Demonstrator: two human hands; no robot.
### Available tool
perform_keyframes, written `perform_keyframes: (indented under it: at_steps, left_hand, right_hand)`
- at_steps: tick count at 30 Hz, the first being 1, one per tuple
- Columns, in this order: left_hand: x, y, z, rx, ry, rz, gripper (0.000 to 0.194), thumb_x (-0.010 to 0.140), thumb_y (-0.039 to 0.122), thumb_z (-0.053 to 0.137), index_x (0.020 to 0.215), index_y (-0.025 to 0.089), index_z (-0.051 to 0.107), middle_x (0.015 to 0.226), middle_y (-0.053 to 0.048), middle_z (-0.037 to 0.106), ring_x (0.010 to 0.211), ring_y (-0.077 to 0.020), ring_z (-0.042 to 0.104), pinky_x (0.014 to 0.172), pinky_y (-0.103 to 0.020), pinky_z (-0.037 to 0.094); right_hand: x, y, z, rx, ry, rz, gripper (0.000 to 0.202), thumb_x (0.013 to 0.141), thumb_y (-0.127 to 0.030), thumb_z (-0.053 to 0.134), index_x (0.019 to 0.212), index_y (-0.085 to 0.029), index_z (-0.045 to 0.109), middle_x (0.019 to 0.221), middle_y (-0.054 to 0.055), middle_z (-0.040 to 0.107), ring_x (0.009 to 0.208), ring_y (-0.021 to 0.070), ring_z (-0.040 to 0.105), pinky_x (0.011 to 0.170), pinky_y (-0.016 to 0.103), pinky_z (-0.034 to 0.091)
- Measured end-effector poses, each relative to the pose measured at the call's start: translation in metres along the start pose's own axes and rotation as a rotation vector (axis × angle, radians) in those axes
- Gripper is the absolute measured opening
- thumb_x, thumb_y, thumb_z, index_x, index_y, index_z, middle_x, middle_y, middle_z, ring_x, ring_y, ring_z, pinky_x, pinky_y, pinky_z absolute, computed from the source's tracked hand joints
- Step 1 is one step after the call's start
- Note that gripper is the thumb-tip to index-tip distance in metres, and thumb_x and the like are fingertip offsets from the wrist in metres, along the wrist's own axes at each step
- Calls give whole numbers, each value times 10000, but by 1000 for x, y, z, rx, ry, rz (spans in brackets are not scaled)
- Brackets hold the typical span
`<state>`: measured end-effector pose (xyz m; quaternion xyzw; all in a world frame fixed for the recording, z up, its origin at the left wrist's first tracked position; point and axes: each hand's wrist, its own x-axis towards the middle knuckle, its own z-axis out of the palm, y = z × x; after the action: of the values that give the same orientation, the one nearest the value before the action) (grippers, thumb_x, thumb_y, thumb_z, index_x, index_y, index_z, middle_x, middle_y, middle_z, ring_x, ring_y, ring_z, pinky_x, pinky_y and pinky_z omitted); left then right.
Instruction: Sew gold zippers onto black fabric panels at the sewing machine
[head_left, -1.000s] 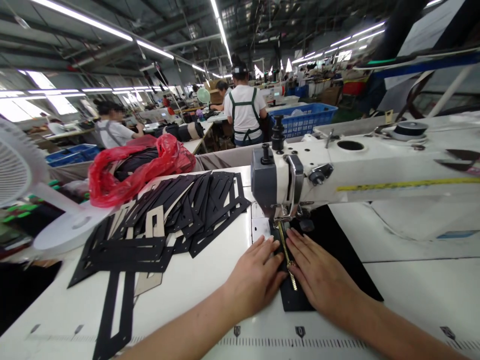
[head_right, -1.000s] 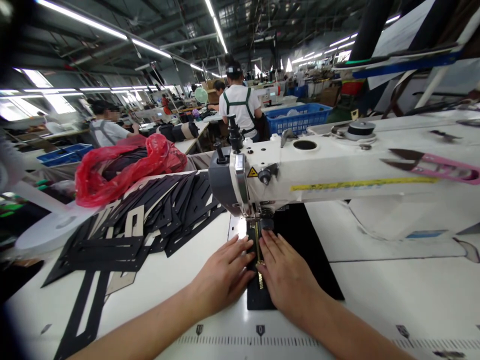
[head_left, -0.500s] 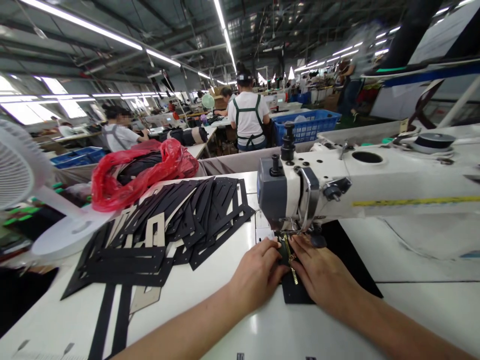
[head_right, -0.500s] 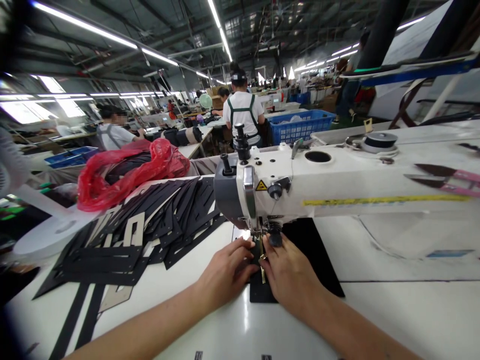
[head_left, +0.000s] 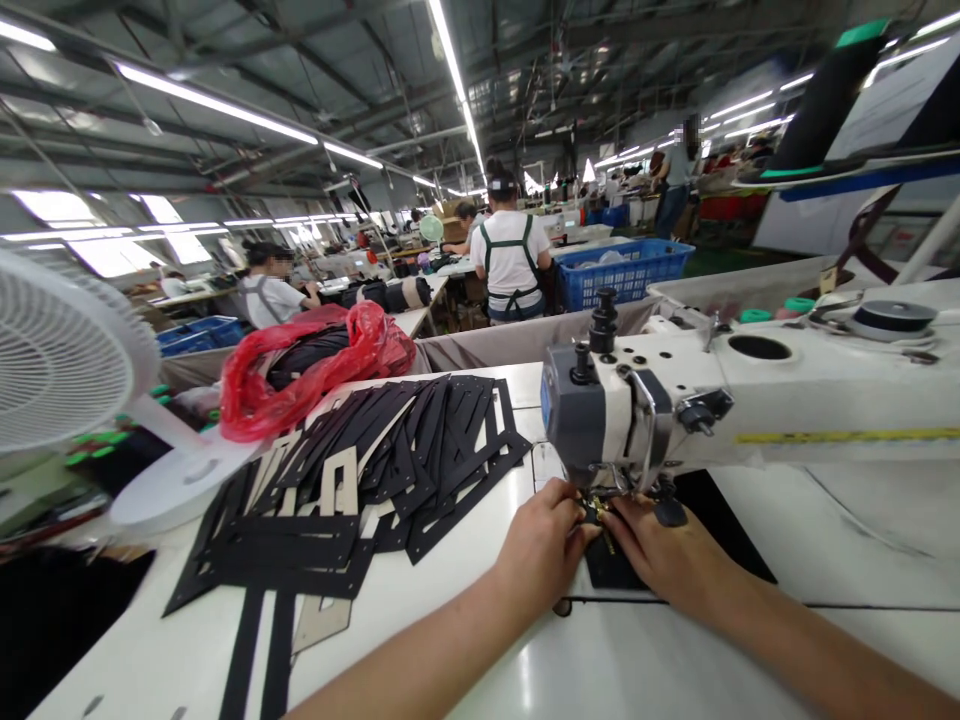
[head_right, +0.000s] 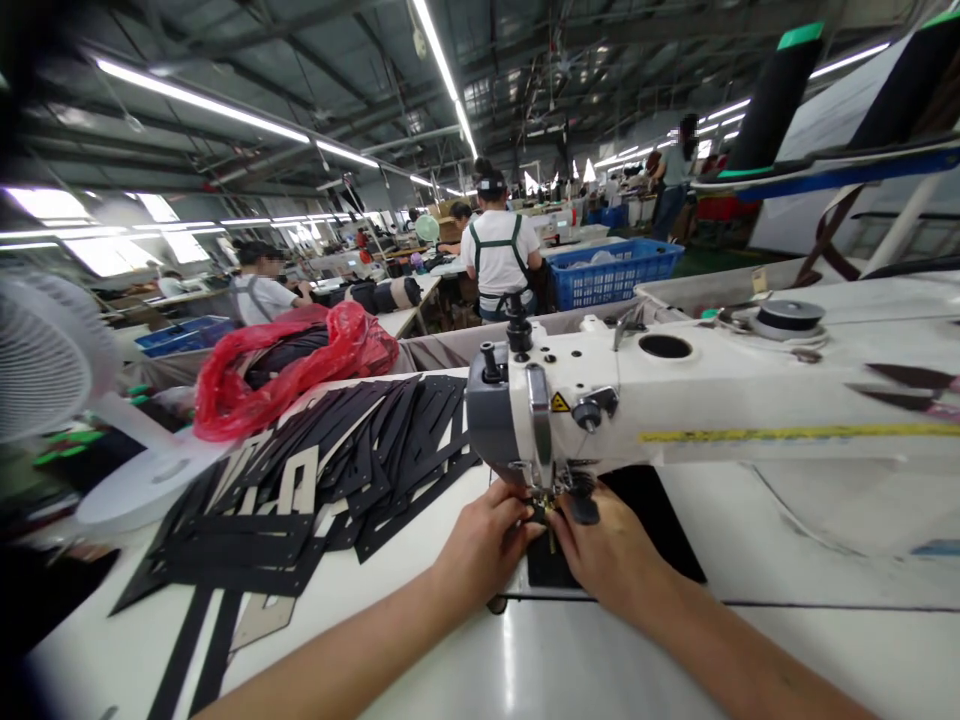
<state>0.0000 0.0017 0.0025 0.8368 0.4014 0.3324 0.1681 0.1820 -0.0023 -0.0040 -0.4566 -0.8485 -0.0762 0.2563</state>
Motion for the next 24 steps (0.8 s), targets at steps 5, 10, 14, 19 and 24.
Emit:
perform_keyframes:
  at_steps: [5, 10, 14, 19, 24]
  left_hand:
    - [-4, 9, -2, 76, -25, -18, 11, 780, 154, 613, 784, 164, 614, 953, -62, 575, 849, -195, 583, 769, -310, 524]
    - [-12, 19, -2, 106, -18, 15, 62, 788, 118, 585, 759, 161, 619, 922, -60, 584, 853, -201, 565, 766, -329, 512]
    - [-10, 16, -3, 68, -6, 30, 62, 808, 140, 573, 782, 161, 626, 932, -66, 573, 860, -198, 555, 763, -319, 508]
    - [-7, 13, -4, 97, -9, 33, 50, 804, 143, 580, 785, 154, 625, 917, -72, 570, 868, -208, 554, 781, -336, 506]
    - [-8, 12, -4, 137, -25, 57, 62, 814, 163, 566, 780, 154, 616, 906, -75, 567, 862, -210, 552, 775, -344, 506]
  right_hand:
    - [3, 6, 4, 123, 36, 40, 221, 874, -200, 397, 948, -172, 603, 907, 72, 680, 828, 207, 638, 756, 344, 506]
    - [4, 3, 0, 116, 76, 57, 244, 867, -186, 372, 937, -182, 606, 880, 64, 687, 800, 196, 648, 718, 327, 527]
    - [7, 3, -2, 103, 79, 54, 244, 867, -197, 373, 911, -185, 613, 877, 53, 690, 803, 188, 648, 726, 317, 530]
    - [7, 1, -1, 28, 83, 80, 249, 862, -208, 384, 888, -187, 631, 870, 51, 691, 817, 193, 637, 748, 319, 515]
    - [7, -7, -1, -111, 74, 211, 253, 844, -231, 423, 779, -173, 661, 815, 94, 685, 807, 240, 619, 787, 371, 472]
